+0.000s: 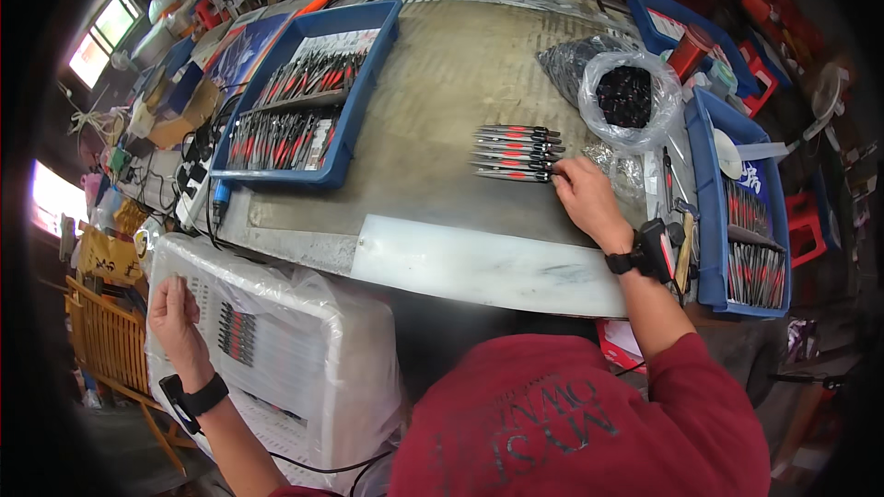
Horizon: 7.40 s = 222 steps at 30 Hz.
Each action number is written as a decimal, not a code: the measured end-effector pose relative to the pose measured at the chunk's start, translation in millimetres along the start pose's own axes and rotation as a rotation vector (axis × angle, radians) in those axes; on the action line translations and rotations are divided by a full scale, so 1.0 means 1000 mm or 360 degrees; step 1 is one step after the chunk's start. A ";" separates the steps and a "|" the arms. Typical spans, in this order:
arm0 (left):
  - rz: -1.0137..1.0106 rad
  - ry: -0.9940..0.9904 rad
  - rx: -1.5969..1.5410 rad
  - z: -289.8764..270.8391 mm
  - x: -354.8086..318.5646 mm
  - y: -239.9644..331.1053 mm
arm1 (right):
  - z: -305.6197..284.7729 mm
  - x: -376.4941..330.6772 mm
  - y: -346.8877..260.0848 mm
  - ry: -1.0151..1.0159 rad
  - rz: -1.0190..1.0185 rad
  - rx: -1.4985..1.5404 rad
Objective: The person repeatedly picks up small red-handled tools from a table and places them into a white plastic basket. They occasionally inspect individual tools by opening and closing them before placing them in the basket. The process continues throughout the clip.
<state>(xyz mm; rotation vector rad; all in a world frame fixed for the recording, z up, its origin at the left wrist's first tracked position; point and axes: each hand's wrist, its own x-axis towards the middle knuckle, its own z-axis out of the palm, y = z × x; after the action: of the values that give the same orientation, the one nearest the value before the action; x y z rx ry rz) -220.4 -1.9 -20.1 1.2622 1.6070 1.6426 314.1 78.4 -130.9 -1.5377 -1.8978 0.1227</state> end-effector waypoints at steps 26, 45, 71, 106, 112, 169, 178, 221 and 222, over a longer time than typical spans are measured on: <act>-0.0009 -0.0490 0.0113 0.092 -0.042 0.043 | 0.023 0.001 0.013 -0.0176 -0.0062 -0.0290; 0.0834 -0.0851 0.0789 0.136 -0.067 0.077 | -0.028 0.001 -0.053 -0.0056 -0.0401 0.0152; -0.0070 0.0781 0.1085 -0.093 0.009 -0.074 | 0.026 -0.041 -0.078 -0.0496 -0.0046 0.0415; -0.1178 0.1354 0.1402 -0.168 -0.072 -0.280 | 0.042 -0.053 -0.062 -0.0485 -0.0145 0.0215; -0.1236 0.1291 0.1474 -0.167 -0.071 -0.278 | 0.040 -0.053 -0.068 -0.0493 -0.0180 0.0204; 0.1480 -0.0887 0.0996 0.169 -0.074 0.075 | -0.037 -0.023 -0.097 -0.0155 -0.0605 0.0357; 0.1369 -0.1297 0.1117 0.168 -0.093 0.066 | -0.041 -0.027 -0.138 -0.0190 -0.0918 0.0414; -0.0990 0.1114 0.1417 -0.178 -0.088 -0.259 | 0.045 -0.044 -0.089 -0.0386 -0.0254 0.0266; -0.0996 0.1145 0.1411 -0.180 -0.092 -0.263 | 0.046 -0.044 -0.089 -0.0395 -0.0231 0.0327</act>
<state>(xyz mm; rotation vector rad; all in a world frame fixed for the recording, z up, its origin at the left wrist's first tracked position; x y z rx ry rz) -399.5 -123.6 -270.8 0.3187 2.9793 1.0063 218.1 28.5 -143.6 -1.2905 -2.1085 0.4470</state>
